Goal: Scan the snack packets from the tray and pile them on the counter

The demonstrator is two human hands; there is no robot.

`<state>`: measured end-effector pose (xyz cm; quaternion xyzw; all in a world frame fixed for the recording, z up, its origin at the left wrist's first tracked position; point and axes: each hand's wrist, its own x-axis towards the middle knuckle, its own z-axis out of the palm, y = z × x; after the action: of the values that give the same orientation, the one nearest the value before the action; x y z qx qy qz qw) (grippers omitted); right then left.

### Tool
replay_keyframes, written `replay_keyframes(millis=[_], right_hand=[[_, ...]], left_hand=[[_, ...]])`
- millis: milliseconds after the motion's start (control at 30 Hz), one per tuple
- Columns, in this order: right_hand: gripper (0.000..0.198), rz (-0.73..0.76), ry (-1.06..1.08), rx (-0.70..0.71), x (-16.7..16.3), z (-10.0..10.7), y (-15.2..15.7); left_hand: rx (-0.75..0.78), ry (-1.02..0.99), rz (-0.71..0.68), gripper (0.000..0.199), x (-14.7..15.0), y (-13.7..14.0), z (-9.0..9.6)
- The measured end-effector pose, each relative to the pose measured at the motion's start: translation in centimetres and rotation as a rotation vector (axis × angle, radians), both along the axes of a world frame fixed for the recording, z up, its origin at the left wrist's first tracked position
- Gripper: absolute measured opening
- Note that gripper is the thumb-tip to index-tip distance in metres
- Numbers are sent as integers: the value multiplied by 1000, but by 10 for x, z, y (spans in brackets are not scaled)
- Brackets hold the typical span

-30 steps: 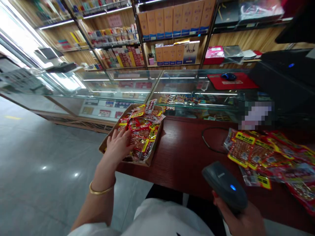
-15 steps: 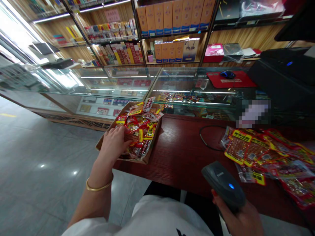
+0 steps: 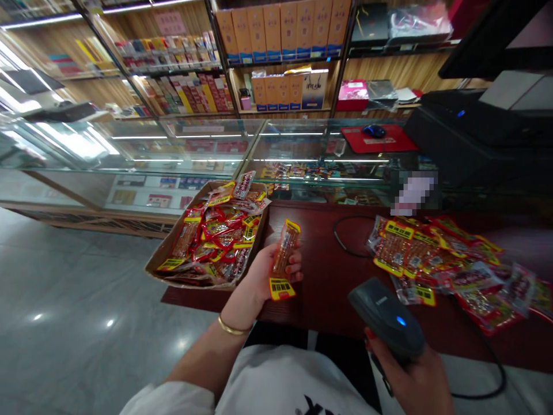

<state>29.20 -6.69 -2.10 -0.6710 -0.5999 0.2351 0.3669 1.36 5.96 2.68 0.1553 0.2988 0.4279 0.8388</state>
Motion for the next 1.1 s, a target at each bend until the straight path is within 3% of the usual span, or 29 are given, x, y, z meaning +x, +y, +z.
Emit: replay_keyframes(millis=[67,133,233,300,533,733,900,1100], right_hand=[[37,3,16,7,1,3,-2],[37,12,15,0,2,5,-2],[36,41,1,-15,4,10,2],[33,96,-9,-10,5,14,8],[29,341,-58,-31,-2,24,16],[32,208,47,-75,-14,36,1],[28,158,58,-116,-4,45,-7],[24,249,-3,-106,21,41,-9]], left_hand=[[-81,-133,-61,49,6,3,-12],[-96,-158,-86,56,8,4,-19],[-50,-42,-96,40,7,0,-22],[-5,69,-124,40,3,-2,-24],[-11,234,-324,75,-15,1,-33],[-79,354,-309,76,-17,4,-43],[-124,344,-325,78,-14,11,-53],[-123,349,-361,76,-8,12,-49]])
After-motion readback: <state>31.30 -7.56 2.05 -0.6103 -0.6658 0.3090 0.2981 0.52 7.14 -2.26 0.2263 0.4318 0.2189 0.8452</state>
